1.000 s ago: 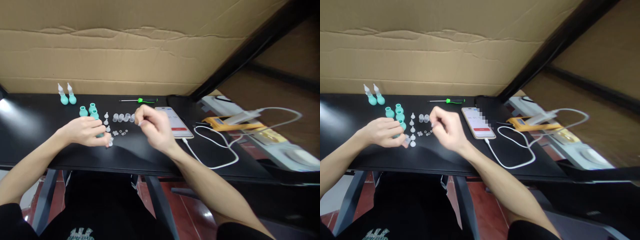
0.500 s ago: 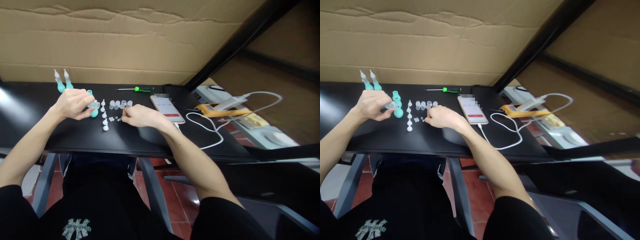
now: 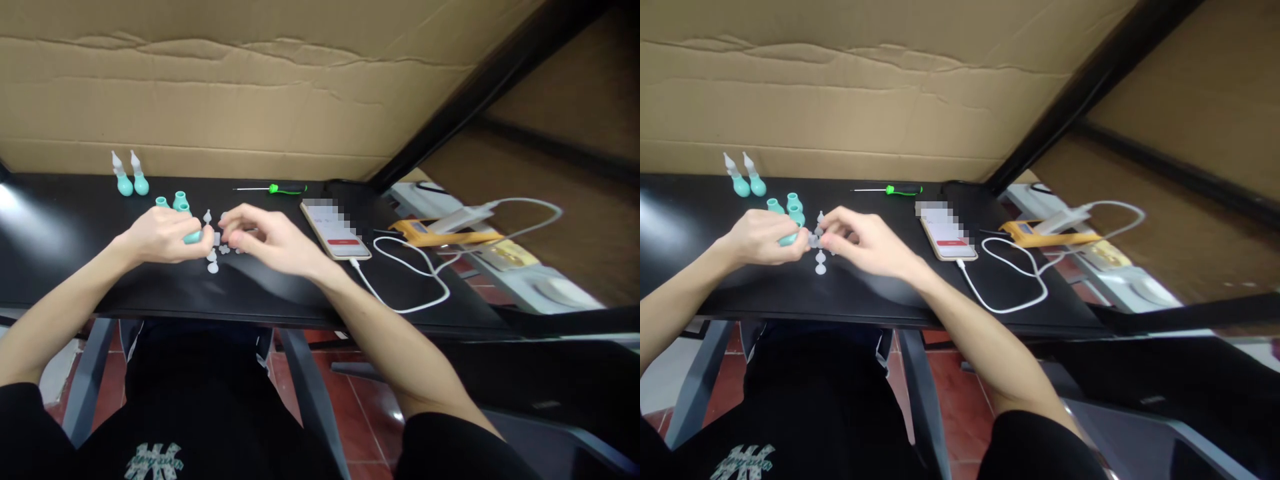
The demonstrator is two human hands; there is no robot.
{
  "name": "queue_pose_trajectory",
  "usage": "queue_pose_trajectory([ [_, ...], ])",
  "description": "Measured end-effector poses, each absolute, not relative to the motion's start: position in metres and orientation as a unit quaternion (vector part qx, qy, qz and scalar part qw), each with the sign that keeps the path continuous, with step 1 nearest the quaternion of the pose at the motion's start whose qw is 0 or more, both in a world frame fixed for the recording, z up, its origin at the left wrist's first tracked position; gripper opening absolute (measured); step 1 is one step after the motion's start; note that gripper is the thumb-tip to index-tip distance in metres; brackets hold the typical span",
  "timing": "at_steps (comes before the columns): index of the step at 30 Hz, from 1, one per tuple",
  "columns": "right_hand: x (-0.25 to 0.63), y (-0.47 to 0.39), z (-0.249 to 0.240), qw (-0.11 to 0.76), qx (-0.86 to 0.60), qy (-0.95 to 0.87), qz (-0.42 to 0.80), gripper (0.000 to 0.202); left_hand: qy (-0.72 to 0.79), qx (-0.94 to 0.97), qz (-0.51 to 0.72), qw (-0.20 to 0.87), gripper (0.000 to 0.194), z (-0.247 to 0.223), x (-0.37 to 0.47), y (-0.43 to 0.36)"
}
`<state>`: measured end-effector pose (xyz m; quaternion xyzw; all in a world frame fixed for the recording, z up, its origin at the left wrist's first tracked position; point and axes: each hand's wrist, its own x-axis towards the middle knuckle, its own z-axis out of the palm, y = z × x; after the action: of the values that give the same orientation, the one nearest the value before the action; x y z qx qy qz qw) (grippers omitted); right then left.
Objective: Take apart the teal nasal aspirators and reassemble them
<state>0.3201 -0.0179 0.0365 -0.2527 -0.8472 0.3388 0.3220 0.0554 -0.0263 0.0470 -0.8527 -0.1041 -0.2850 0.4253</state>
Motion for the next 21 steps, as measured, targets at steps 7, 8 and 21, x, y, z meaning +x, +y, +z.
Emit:
queue_pose_trajectory([
  [7,0.310,-0.041,0.025,0.330,-0.188,-0.880,0.283,0.023,-0.108,-0.867,-0.325,0.362,0.017,0.042,0.074,-0.043],
  [8,0.311,-0.041,0.025,0.333,-0.180,-0.878,0.294,0.025,-0.110,-0.872,-0.331,0.342,0.015,0.042,0.075,-0.045],
  [21,0.331,-0.027,0.032,0.437,-0.034,-0.755,0.487,0.025,-0.238,-0.871,-0.429,-0.023,0.045,0.035,0.025,-0.017],
])
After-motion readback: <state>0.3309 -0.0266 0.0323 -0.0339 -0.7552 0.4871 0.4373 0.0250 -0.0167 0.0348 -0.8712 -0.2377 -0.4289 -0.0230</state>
